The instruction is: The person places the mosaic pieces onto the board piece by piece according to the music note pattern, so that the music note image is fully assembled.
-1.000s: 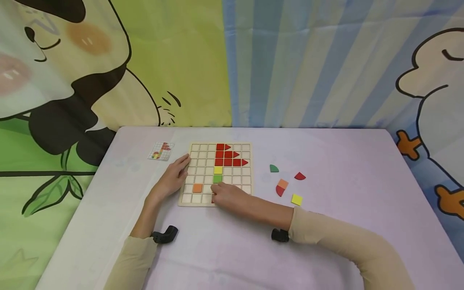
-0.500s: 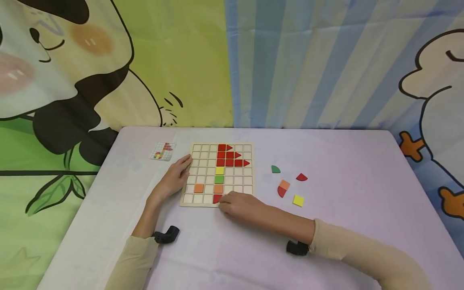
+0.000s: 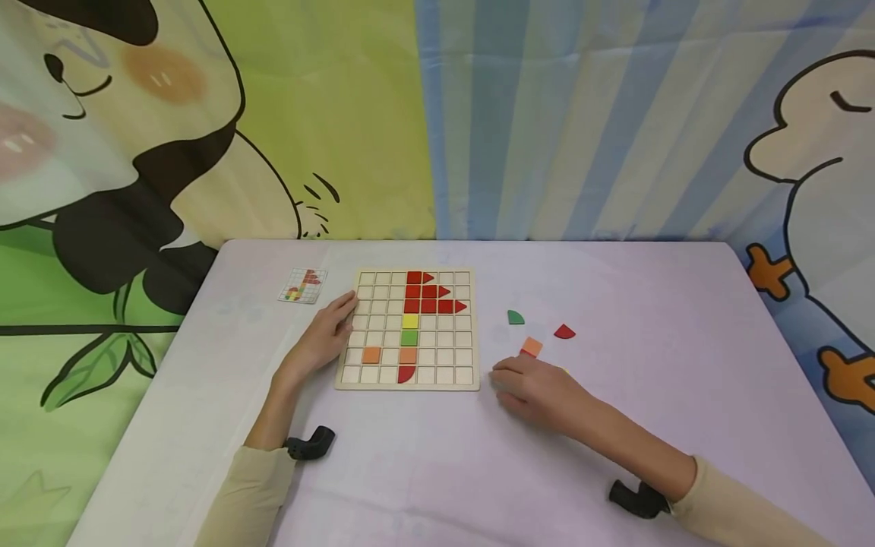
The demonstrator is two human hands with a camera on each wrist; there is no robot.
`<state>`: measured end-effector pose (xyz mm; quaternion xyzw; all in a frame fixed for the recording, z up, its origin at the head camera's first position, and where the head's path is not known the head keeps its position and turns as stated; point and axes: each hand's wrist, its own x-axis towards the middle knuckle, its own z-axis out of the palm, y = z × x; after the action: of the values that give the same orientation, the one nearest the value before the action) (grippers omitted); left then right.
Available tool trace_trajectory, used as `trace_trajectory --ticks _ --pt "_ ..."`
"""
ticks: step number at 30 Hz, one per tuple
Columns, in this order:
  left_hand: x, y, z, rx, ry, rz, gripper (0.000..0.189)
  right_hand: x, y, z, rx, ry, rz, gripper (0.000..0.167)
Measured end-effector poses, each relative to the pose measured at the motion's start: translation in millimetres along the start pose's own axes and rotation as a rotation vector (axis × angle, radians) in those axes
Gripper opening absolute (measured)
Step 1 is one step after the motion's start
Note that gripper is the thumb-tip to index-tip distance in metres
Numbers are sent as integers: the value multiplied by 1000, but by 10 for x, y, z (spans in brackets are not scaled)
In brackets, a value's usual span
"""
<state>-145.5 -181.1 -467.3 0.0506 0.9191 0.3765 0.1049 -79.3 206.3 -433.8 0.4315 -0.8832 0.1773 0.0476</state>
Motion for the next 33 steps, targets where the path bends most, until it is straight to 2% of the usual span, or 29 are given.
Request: trace_trajectory --ticks 4,10,16,21,24,29,33 --pt "-20 5 9 6 22 25 54 -108 111 -77 -32 61 59 40" --pt "-8 -16 0 9 -4 10 54 -155 213 -203 -24 -18 242 33" --pt "12 -32 -36 14 -13 -10 54 109 406 -202 97 -107 377 28" --pt "18 -14 -37 15 -13 9 54 371 613 -169 145 -172 520 39" --pt "12 -7 -22 2 -23 4 55 450 693 -148 135 -198 540 43" --pt "6 -14 -5 -4 -20 -16 55 518 763 -77 104 -206 520 42" --pt "4 -11 -10 2 -16 -15 54 584 794 -4 27 -234 516 37"
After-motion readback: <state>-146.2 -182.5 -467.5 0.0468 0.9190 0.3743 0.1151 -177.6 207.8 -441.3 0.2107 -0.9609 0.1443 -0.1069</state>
